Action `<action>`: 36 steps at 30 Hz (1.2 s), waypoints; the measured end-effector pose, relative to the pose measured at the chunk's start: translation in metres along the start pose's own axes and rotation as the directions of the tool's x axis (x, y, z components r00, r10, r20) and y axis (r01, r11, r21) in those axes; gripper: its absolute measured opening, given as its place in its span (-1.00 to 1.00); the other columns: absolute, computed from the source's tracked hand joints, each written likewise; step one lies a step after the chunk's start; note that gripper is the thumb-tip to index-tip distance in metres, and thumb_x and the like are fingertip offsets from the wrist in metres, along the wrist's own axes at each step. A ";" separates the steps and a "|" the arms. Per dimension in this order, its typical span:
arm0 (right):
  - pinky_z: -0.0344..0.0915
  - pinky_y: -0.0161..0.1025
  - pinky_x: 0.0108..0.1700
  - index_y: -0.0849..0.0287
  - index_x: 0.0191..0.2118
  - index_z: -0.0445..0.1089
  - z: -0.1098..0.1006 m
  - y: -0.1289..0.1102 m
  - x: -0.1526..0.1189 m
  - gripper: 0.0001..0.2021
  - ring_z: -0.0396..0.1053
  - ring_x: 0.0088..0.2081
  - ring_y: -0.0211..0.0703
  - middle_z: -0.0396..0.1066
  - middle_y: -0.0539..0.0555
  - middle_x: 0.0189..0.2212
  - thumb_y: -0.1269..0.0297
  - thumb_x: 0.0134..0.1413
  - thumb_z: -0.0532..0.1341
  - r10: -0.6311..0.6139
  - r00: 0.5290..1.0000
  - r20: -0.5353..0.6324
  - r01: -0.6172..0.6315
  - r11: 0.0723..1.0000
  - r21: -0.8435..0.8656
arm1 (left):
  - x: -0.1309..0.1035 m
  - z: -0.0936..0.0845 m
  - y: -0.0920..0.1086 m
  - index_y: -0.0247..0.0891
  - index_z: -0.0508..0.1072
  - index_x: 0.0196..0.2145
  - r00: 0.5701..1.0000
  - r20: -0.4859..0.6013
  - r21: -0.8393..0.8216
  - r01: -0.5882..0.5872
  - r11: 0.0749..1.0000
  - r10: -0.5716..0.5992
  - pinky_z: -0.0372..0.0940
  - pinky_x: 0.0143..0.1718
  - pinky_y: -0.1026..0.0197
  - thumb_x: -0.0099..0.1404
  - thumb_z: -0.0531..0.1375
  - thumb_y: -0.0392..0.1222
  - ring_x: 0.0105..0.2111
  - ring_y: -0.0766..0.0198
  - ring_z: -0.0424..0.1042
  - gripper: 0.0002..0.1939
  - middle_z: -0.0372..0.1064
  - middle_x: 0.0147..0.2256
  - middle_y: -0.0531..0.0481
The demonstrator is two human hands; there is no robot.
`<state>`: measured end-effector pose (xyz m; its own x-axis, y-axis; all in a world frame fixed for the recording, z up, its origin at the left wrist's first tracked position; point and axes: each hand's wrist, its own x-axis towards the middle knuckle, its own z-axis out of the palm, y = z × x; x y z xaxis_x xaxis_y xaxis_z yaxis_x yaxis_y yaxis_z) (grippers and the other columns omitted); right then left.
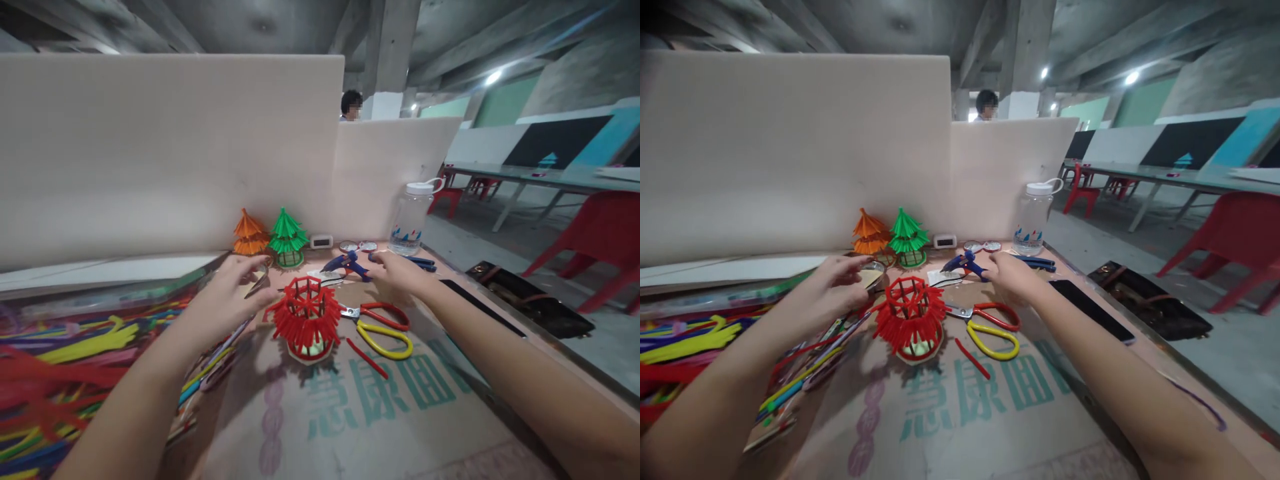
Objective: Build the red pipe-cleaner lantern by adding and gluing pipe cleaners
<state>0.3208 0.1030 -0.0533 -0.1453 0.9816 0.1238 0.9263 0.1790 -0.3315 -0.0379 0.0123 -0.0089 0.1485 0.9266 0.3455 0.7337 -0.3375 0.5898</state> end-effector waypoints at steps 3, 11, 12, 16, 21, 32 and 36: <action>0.35 -0.18 0.00 0.25 0.21 0.36 0.011 0.007 0.020 -0.46 0.44 0.08 0.11 0.45 0.32 0.12 0.11 0.17 0.26 -0.053 0.998 0.035 0.048 0.988 0.146 | -0.002 0.009 0.001 -0.23 0.34 0.25 0.989 0.133 0.030 -0.067 0.997 0.062 0.29 0.12 -0.12 0.20 0.22 0.28 0.06 -0.08 0.37 -0.22 0.30 0.02 -0.17; 0.40 -0.17 -0.08 0.32 -0.04 0.48 0.032 -0.014 0.037 -0.64 0.51 -0.14 0.00 0.60 0.22 -0.16 0.22 0.09 0.33 -0.126 0.992 0.030 0.102 0.901 0.422 | -0.002 0.030 0.004 -0.10 0.30 0.28 0.950 0.269 -0.025 -0.160 0.987 0.161 0.28 0.14 -0.10 0.25 0.29 0.15 0.10 -0.05 0.33 -0.30 0.28 0.06 -0.15; 0.40 -0.18 -0.13 0.33 -0.05 0.48 0.036 -0.016 0.036 -0.65 0.51 -0.18 -0.01 0.60 0.22 -0.19 0.22 0.06 0.34 -0.105 0.994 0.016 0.088 0.895 0.437 | -0.002 0.032 0.004 -0.08 0.33 0.26 0.948 0.267 -0.032 -0.168 0.985 0.170 0.31 0.11 -0.07 0.27 0.28 0.14 0.07 -0.02 0.36 -0.34 0.30 0.03 -0.13; 0.36 -0.23 -0.22 0.28 -0.10 0.46 0.045 -0.017 0.031 -0.69 0.49 -0.24 -0.05 0.58 0.17 -0.25 0.26 0.02 0.32 -0.022 0.998 -0.059 0.046 0.886 0.462 | -0.002 0.037 0.007 -0.07 0.40 0.19 0.943 0.251 -0.068 -0.210 0.975 0.221 0.36 0.03 -0.01 0.30 0.27 0.11 -0.01 0.02 0.40 -0.45 0.35 -0.01 -0.12; 0.29 -0.22 -0.29 0.24 -0.36 0.44 0.027 -0.013 0.031 -0.76 0.40 -0.39 -0.10 0.45 0.09 -0.51 0.12 0.05 0.28 0.081 0.986 -0.146 -0.003 0.883 0.469 | -0.006 0.037 0.015 -0.12 0.42 0.16 0.945 0.242 -0.045 -0.217 0.975 0.222 0.32 0.08 -0.01 0.30 0.26 0.12 0.05 0.01 0.38 -0.47 0.37 0.04 -0.12; 0.23 -0.26 -0.47 0.12 -0.25 0.49 -0.034 -0.048 -0.050 -0.73 0.25 -0.56 -0.29 0.52 0.05 -0.35 0.01 0.16 0.26 -0.246 0.955 -0.165 0.282 0.585 0.761 | -0.013 0.037 0.024 -0.11 0.46 0.09 0.967 0.209 0.046 -0.159 0.986 0.146 0.28 0.13 -0.08 0.30 0.27 0.15 0.09 -0.07 0.34 -0.52 0.35 0.04 -0.12; 0.36 -0.17 -0.44 0.08 -0.35 0.53 -0.037 -0.040 -0.068 -0.61 0.41 -0.48 -0.12 0.52 0.08 -0.43 -0.18 0.02 0.32 -0.270 0.962 -0.046 0.227 0.693 0.685 | -0.010 0.037 0.023 -0.09 0.46 0.11 0.967 0.211 -0.001 -0.148 0.989 0.145 0.33 0.07 -0.01 0.31 0.28 0.12 0.02 0.00 0.38 -0.53 0.37 0.02 -0.09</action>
<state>0.3070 0.0269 -0.0138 -0.3739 0.8927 0.2514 0.3708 0.3923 -0.8418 0.0020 0.0012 -0.0260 0.3893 0.8820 0.2657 0.7028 -0.4709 0.5333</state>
